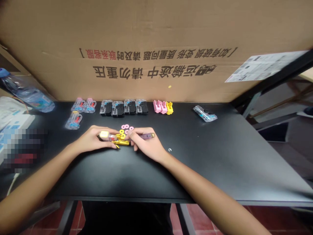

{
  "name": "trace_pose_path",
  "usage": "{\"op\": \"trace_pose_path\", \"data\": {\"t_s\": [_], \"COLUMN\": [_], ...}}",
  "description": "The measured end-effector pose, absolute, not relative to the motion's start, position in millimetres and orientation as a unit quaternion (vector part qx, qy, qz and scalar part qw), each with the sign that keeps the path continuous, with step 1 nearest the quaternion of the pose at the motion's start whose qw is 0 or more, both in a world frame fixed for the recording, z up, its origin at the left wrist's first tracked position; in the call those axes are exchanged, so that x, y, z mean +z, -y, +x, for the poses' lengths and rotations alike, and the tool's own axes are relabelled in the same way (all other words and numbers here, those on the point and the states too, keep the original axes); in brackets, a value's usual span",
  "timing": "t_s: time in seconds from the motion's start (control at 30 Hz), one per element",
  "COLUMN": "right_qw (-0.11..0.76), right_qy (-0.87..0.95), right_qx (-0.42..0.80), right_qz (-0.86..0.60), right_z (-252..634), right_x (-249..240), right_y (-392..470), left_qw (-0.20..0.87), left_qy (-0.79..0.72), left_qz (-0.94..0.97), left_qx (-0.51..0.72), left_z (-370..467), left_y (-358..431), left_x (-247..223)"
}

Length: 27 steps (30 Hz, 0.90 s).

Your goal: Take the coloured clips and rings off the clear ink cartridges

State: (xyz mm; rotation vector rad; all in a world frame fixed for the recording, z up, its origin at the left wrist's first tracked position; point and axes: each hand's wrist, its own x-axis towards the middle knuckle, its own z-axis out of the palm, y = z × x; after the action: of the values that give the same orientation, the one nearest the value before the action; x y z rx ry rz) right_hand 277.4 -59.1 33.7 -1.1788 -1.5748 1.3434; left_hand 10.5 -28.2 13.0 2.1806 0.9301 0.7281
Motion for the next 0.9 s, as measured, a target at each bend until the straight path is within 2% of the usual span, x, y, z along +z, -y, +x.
{"op": "trace_pose_path", "data": {"t_s": [0.3,0.57,0.67,0.77,0.9], "right_qw": [0.402,0.508,0.447,0.366,0.326], "right_qy": [0.629,0.576,0.635,0.73,0.772], "right_qx": [0.5,0.506,0.505,0.453,0.42], "right_qz": [-0.439,-0.394,-0.377,-0.358,-0.347], "right_z": [273.7,284.4,279.7,272.3,267.2], "right_x": [31.4,22.3,23.1,24.8,22.0], "right_y": [58.6,58.5,62.1,65.4,66.8], "left_qw": [0.333,0.28,0.284,0.301,0.33], "left_qy": [-0.334,-0.441,-0.482,-0.491,-0.494], "left_qz": [0.835,0.733,0.68,0.653,0.63], "left_qx": [0.283,0.435,0.473,0.492,0.501], "left_z": [11.1,4.4,2.5,3.5,6.8], "left_y": [29.0,28.2,23.5,20.4,19.9], "left_x": [17.6,28.7,25.4,21.2,18.7]}}
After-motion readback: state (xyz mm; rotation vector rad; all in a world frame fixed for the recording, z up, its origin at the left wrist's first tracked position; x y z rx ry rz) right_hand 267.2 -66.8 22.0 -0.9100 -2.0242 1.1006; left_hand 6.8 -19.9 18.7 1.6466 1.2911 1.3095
